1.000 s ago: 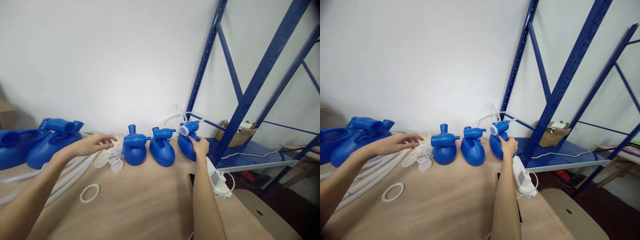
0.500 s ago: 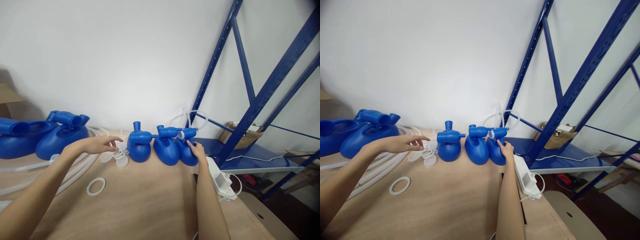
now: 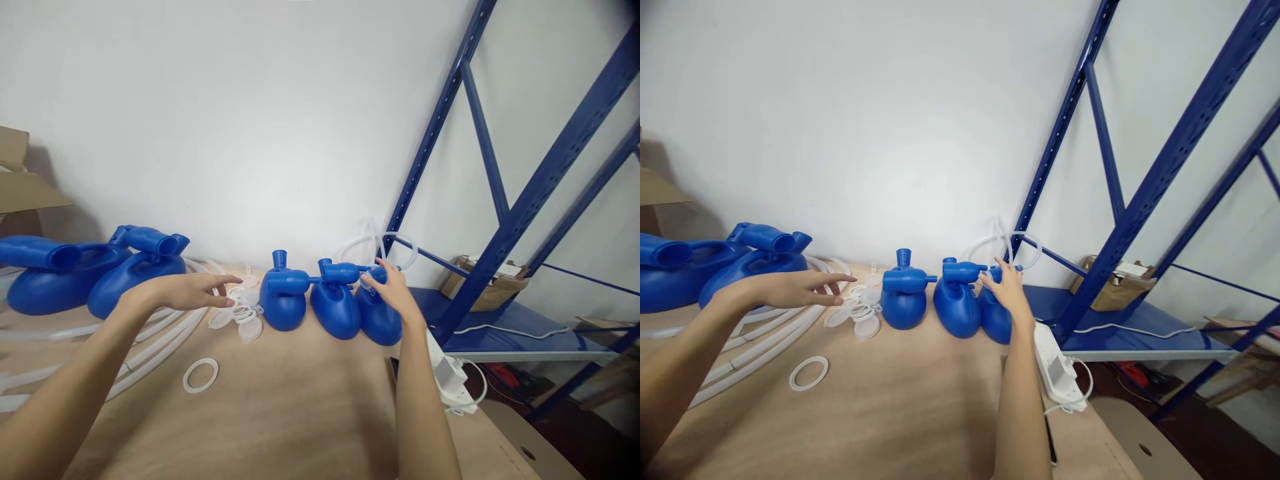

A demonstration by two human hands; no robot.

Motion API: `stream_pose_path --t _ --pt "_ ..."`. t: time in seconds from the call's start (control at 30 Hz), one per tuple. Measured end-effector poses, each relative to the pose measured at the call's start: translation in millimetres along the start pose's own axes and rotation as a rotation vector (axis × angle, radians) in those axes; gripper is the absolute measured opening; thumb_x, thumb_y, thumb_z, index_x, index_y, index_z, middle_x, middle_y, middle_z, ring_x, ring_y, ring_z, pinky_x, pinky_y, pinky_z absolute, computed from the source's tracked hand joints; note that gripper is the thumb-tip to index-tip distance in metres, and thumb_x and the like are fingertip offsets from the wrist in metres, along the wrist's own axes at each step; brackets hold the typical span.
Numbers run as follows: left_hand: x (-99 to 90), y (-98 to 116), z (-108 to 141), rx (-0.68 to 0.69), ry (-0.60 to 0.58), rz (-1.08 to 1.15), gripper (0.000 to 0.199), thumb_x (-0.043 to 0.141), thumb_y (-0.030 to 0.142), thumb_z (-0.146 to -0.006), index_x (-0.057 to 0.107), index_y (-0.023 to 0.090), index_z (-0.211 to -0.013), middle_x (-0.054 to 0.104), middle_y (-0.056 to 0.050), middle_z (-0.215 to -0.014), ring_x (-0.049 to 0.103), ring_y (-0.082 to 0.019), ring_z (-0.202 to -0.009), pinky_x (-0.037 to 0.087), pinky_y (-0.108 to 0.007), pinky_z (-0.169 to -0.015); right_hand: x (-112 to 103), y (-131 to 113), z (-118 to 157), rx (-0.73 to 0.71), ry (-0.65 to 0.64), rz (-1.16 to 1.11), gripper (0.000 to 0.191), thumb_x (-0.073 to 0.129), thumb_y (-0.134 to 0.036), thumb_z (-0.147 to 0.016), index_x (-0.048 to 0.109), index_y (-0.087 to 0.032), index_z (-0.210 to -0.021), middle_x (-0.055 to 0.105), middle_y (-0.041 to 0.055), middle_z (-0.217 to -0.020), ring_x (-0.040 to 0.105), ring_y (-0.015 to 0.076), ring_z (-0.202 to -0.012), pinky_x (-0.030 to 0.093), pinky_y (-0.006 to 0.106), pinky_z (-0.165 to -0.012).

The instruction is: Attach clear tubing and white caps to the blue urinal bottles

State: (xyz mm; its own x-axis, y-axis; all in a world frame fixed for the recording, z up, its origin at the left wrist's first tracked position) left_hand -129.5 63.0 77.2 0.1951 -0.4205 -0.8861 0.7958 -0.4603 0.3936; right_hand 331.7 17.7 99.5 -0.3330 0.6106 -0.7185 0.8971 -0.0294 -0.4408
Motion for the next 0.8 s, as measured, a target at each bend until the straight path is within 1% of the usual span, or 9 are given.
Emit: stream_pose_path --t 0.1,0.17,0.27,0.33,0.43,0.5,0.57,0.67,0.8 --pt "3.1 3 1 -0.016 -0.035 -0.032 0.092 0.047 0.07 -0.091 0.03 0.022 -0.167 0.062 -0.014 -0.15 0.061 -0.031 -0.132 0.044 -0.037 -0.112 27 -19 5 -0.013 -0.06 0.274 0.087 0.067 -0.06 -0.086 0.041 -0.02 -0.159 0.043 0.0192 -0.164 0.028 0.0436 -0.155 0.018 0.067 -0.123" --pt "5.4 3 -1 -0.023 -0.044 -0.042 0.091 0.048 0.069 -0.09 0.03 0.023 -0.167 0.061 -0.013 -0.151 0.061 -0.03 -0.132 0.045 -0.035 -0.111 43 -33 8 -0.052 -0.085 0.388 0.087 0.068 -0.062 -0.086 0.041 -0.021 -0.158 0.042 0.02 -0.165 0.021 0.0462 -0.157 0.007 0.074 -0.121" --pt "9.5 2 -6 -0.018 -0.055 -0.034 0.094 0.049 0.072 -0.088 0.031 0.023 -0.166 0.06 -0.014 -0.151 0.063 -0.031 -0.129 0.048 -0.035 -0.107 53 -55 13 -0.135 -0.049 0.445 0.085 0.071 -0.063 -0.084 0.047 -0.015 -0.15 0.044 0.0249 -0.161 0.019 0.0478 -0.157 0.001 0.076 -0.119" --pt "12.6 2 -9 -0.01 -0.063 -0.026 0.095 0.05 0.073 -0.087 0.031 0.023 -0.166 0.061 -0.014 -0.15 0.063 -0.031 -0.127 0.048 -0.036 -0.107 53 -67 15 -0.164 -0.011 0.431 0.079 0.075 -0.058 -0.083 0.049 -0.012 -0.143 0.053 0.0262 -0.153 0.026 0.0473 -0.155 0.002 0.074 -0.12" --pt "17.6 -3 -15 -0.008 -0.074 -0.016 0.096 0.051 0.074 -0.086 0.031 0.025 -0.166 0.061 -0.014 -0.149 0.062 -0.032 -0.128 0.047 -0.038 -0.108 48 -78 17 -0.157 -0.023 0.367 0.067 0.078 -0.048 -0.083 0.051 -0.013 -0.134 0.069 0.0204 -0.131 0.052 0.0422 -0.138 0.01 0.068 -0.123" --pt "20.6 -7 -20 0.0 -0.074 -0.008 0.098 0.051 0.076 -0.086 0.031 0.025 -0.166 0.061 -0.014 -0.149 0.062 -0.032 -0.128 0.047 -0.039 -0.108 45 -80 18 -0.14 -0.081 0.312 0.062 0.077 -0.046 -0.084 0.053 -0.016 -0.132 0.072 0.0163 -0.125 0.063 0.0378 -0.124 0.029 0.058 -0.118" --pt "22.9 -14 -26 -0.007 -0.065 -0.028 0.098 0.054 0.076 -0.083 0.037 0.023 -0.164 0.062 -0.016 -0.147 0.063 -0.033 -0.125 0.048 -0.04 -0.107 42 -80 19 -0.122 -0.166 0.27 0.061 0.076 -0.048 -0.084 0.054 -0.02 -0.134 0.07 0.0148 -0.129 0.066 0.0367 -0.12 0.045 0.047 -0.102" --pt "31.9 -28 -32 -0.107 -0.108 -0.134 0.09 0.072 0.068 -0.069 0.061 0.019 -0.144 0.066 -0.019 -0.14 0.065 -0.038 -0.121 0.052 -0.045 -0.102 36 -80 20 -0.115 -0.3 0.256 0.063 0.077 -0.053 -0.081 0.056 -0.026 -0.134 0.069 0.0126 -0.134 0.066 0.0367 -0.12 0.049 0.039 -0.086" --pt "62.5 -32 -36 -0.243 -0.245 -0.181 0.071 0.091 0.053 -0.043 0.079 0.018 -0.104 0.076 -0.02 -0.112 0.073 -0.039 -0.089 0.062 -0.047 -0.074 25 -88 28 -0.157 -0.45 0.267 0.064 0.084 -0.048 -0.073 0.058 -0.027 -0.127 0.07 0.0093 -0.131 0.066 0.0357 -0.118 0.048 0.037 -0.082"
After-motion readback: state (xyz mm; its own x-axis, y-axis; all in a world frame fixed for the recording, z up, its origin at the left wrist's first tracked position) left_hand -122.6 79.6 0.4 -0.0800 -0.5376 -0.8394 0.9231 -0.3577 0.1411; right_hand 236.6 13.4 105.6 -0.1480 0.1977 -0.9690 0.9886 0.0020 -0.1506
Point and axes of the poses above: each hand's wrist, its own z-axis away from the middle knuckle, its own x-axis out of the palm, y = z × x, the point moved 8 cm from there along -z, towards the middle knuckle
